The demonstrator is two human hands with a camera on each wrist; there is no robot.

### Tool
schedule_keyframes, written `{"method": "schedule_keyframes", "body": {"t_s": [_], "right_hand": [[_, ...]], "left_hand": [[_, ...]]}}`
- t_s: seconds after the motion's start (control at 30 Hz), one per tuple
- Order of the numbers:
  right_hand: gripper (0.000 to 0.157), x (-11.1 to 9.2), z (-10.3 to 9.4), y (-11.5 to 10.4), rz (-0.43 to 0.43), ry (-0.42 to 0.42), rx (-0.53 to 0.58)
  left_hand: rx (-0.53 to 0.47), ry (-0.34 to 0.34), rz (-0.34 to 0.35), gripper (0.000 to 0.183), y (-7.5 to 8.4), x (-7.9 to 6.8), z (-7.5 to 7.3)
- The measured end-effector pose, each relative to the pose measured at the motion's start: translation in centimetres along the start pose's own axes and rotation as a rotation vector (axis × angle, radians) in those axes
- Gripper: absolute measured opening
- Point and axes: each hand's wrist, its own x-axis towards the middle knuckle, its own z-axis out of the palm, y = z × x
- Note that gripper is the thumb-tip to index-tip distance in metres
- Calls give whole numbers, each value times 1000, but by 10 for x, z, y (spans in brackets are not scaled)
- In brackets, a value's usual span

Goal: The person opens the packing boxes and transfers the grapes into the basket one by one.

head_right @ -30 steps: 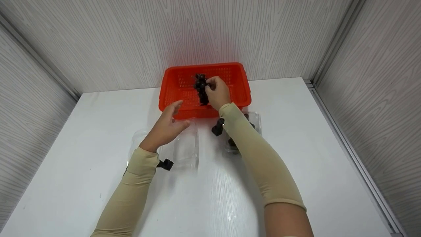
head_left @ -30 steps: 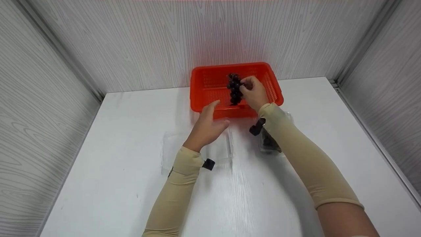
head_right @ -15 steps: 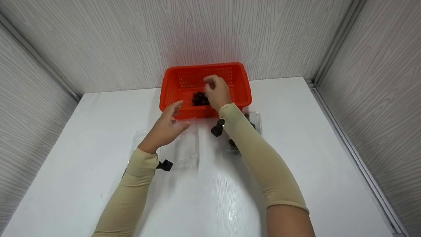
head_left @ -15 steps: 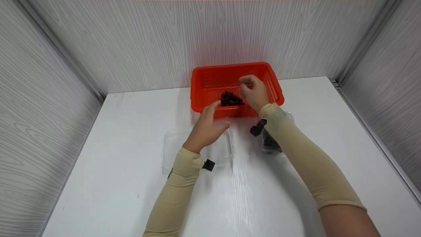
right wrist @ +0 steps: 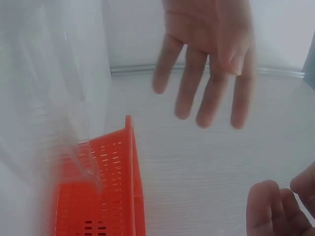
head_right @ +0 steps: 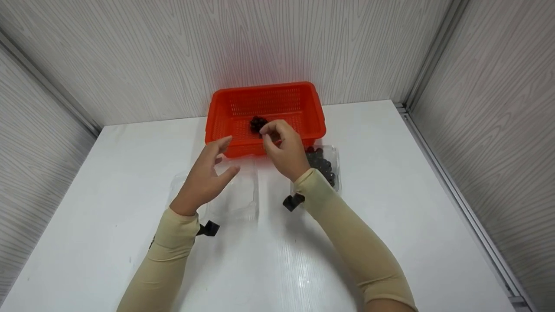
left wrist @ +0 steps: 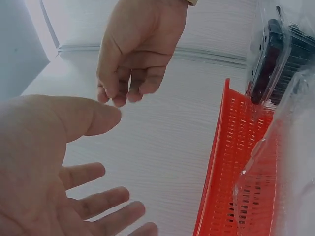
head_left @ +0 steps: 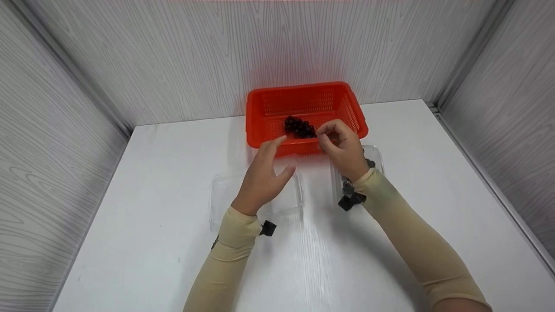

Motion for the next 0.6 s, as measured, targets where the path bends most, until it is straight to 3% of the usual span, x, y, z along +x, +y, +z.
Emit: {"method": "schedule_keyframes", "body": {"t_s": [0.2,0.4,0.6], "right_hand": [[8,-24,-9,7,-75,-14,-102],[7,-35,-11,7,-129,-35,-127],[14,-39,-8,12,-143,-33,-343]], "left_hand": [[125,151,115,58,3,-12,-9],[140,209,190,57,9,-17,-15],[182,240,193,56,4,-15,-11]]}}
